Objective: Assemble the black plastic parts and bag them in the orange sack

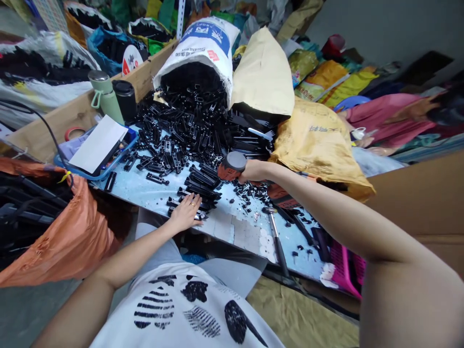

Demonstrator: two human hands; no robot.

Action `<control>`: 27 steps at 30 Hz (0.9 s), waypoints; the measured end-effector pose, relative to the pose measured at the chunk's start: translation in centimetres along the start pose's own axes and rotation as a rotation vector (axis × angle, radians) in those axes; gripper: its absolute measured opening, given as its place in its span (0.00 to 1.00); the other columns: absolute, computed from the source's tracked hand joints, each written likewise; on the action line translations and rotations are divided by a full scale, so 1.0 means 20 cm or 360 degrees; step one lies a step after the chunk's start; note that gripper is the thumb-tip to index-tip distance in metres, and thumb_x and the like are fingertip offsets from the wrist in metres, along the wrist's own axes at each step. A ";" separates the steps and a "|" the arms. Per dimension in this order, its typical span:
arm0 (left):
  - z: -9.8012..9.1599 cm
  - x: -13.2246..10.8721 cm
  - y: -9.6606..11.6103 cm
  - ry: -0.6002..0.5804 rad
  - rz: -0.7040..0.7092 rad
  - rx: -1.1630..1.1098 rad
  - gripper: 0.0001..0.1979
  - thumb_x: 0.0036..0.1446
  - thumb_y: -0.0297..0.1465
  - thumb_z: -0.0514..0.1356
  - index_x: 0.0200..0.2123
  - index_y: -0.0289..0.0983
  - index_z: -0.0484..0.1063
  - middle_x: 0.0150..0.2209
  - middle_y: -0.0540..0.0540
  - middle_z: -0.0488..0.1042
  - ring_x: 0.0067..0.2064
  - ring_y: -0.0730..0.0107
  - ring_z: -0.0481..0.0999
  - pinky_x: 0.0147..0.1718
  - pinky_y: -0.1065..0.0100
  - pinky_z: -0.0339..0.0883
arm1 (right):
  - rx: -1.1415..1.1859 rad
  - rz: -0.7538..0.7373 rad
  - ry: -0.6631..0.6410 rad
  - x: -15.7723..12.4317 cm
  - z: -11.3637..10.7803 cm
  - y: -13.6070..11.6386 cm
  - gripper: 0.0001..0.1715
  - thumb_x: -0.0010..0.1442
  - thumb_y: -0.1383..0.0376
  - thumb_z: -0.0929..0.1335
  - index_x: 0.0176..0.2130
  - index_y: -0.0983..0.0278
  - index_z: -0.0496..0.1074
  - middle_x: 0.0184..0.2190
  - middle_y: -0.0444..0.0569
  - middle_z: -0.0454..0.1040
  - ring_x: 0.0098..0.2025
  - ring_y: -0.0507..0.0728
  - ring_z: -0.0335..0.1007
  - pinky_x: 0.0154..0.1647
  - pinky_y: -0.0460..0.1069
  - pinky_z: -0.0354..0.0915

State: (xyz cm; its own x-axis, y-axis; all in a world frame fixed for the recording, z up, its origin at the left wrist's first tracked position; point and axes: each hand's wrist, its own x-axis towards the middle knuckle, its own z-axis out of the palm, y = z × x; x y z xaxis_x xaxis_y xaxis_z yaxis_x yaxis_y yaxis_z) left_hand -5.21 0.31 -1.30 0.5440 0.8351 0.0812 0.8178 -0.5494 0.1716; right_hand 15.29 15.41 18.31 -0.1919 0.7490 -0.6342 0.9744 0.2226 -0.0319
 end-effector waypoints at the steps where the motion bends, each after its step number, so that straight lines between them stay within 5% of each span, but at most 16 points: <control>1: 0.00 0.00 0.00 0.0000 -0.0003 -0.0005 0.47 0.52 0.54 0.55 0.63 0.26 0.49 0.64 0.34 0.50 0.66 0.48 0.46 0.63 0.55 0.39 | -0.0067 0.0007 0.0011 -0.01 0.00 0.00 0.18 0.42 0.64 0.70 0.36 0.66 0.74 0.23 0.46 0.72 0.25 0.55 0.68 0.25 0.46 0.62; 8: -0.01 0.00 0.00 -0.0043 -0.0019 -0.0079 0.45 0.52 0.51 0.57 0.63 0.27 0.50 0.64 0.34 0.51 0.66 0.48 0.46 0.63 0.55 0.41 | -0.0268 0.0029 -0.0041 -0.19 0.06 -0.05 0.13 0.44 0.60 0.69 0.31 0.64 0.76 0.21 0.47 0.72 0.28 0.58 0.71 0.28 0.48 0.63; 19: 0.00 0.00 0.00 -0.0006 -0.0021 -0.0092 0.45 0.51 0.51 0.58 0.63 0.27 0.49 0.64 0.34 0.52 0.66 0.49 0.47 0.63 0.55 0.41 | -0.0427 -0.0037 0.0059 -0.33 0.13 -0.14 0.23 0.44 0.57 0.70 0.41 0.63 0.76 0.35 0.51 0.76 0.40 0.62 0.72 0.35 0.49 0.64; 27: -0.02 0.00 0.00 0.0055 0.0030 -0.0067 0.46 0.49 0.51 0.60 0.63 0.28 0.50 0.62 0.33 0.55 0.65 0.48 0.50 0.63 0.54 0.40 | -0.0591 -0.0060 -0.0047 -0.36 0.19 -0.24 0.20 0.45 0.58 0.67 0.36 0.67 0.76 0.34 0.56 0.76 0.36 0.62 0.73 0.30 0.49 0.63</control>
State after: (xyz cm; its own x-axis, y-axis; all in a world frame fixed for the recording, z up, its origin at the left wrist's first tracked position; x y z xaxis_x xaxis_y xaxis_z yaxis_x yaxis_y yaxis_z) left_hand -5.31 0.28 -0.87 0.5517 0.8255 0.1187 0.7984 -0.5639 0.2109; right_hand 12.50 6.61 19.99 -0.2183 0.7186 -0.6603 0.8565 0.4653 0.2232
